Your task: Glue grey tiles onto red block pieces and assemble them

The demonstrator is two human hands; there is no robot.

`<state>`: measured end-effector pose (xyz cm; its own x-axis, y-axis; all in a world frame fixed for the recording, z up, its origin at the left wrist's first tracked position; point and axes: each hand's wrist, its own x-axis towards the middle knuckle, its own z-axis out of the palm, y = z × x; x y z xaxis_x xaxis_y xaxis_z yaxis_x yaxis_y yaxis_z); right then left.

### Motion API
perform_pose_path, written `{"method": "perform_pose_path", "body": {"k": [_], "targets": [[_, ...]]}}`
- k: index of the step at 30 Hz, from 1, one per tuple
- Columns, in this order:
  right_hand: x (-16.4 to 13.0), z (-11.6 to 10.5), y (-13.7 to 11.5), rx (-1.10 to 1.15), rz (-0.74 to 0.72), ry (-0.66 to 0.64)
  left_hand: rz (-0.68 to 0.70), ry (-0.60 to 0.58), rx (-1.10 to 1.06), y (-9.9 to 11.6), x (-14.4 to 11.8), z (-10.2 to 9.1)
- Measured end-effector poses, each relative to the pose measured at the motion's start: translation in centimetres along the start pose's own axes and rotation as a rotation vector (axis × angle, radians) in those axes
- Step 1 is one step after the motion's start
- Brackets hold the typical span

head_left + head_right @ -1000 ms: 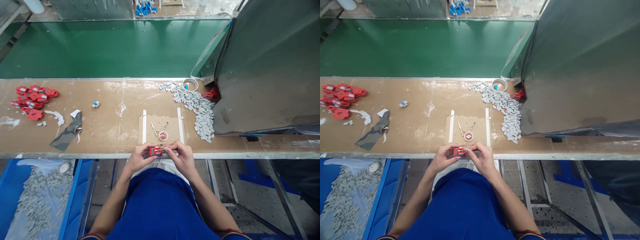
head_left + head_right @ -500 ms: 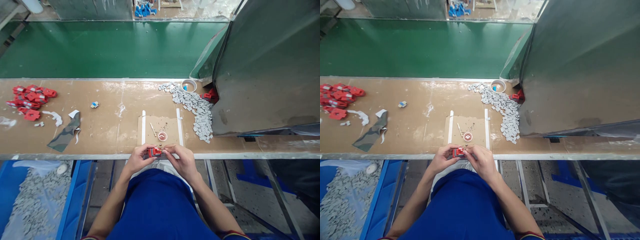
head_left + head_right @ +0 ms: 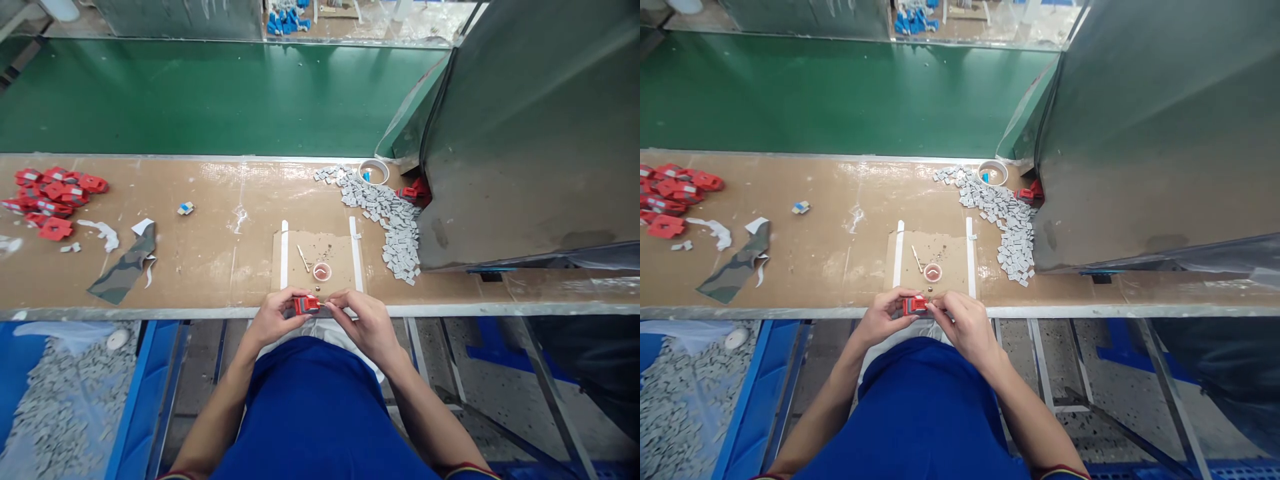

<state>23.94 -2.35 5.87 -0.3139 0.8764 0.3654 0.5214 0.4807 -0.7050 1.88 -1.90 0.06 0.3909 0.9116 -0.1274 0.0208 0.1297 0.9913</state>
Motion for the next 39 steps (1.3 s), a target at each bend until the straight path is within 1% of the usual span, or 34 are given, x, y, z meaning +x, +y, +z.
{"method": "perform_pose_path", "body": {"k": [4,7,12,18,21,23,25,27,29,31,34,36,37,39], "targets": [[0.4,-0.2,-0.3,-0.002,0.047,-0.053,0.004,0.004,0.007,0.0,0.0,0.0],[0.7,-0.3,-0.3,0.049,0.084,-0.077,0.011,0.0,0.008,-0.1,0.1,0.0],[1.2,0.2,-0.1,0.181,0.106,-0.06,0.02,0.003,-0.004,-0.4,0.1,-0.1],[1.4,0.7,-0.4,0.252,0.124,-0.05,0.02,0.016,-0.014,-0.4,0.0,0.0],[1.4,0.4,-0.1,0.28,0.133,0.016,0.014,0.02,-0.027,-0.3,0.0,0.0],[1.5,0.1,0.6,0.257,0.158,0.126,0.004,0.023,-0.038,-0.4,-0.1,0.0],[1.7,0.1,1.7,0.189,0.182,0.245,-0.012,0.036,-0.05,-0.5,-0.1,0.1],[1.9,0.4,3.0,0.106,0.187,0.3,-0.03,0.047,-0.074,-0.6,-0.2,0.1],[1.9,0.9,4.3,0.045,0.173,0.27,-0.045,0.053,-0.113,-0.6,-0.4,0.2],[2.0,1.2,5.1,0.004,0.149,0.196,-0.055,0.062,-0.148,-0.6,-0.8,0.1],[3.1,0.6,4.8,-0.071,0.098,0.132,-0.055,0.086,-0.17,-0.2,-2.3,-0.3],[5.2,0.0,3.7,-0.106,0.027,0.091,-0.043,0.115,-0.186,0.0,-3.6,-0.8],[6.7,0.0,3.0,-0.111,-0.023,0.044,-0.034,0.133,-0.192,0.2,-4.3,-1.2],[10.7,1.0,1.3,-0.108,-0.128,-0.115,-0.02,0.181,-0.186,0.3,-5.6,-1.9]]}}
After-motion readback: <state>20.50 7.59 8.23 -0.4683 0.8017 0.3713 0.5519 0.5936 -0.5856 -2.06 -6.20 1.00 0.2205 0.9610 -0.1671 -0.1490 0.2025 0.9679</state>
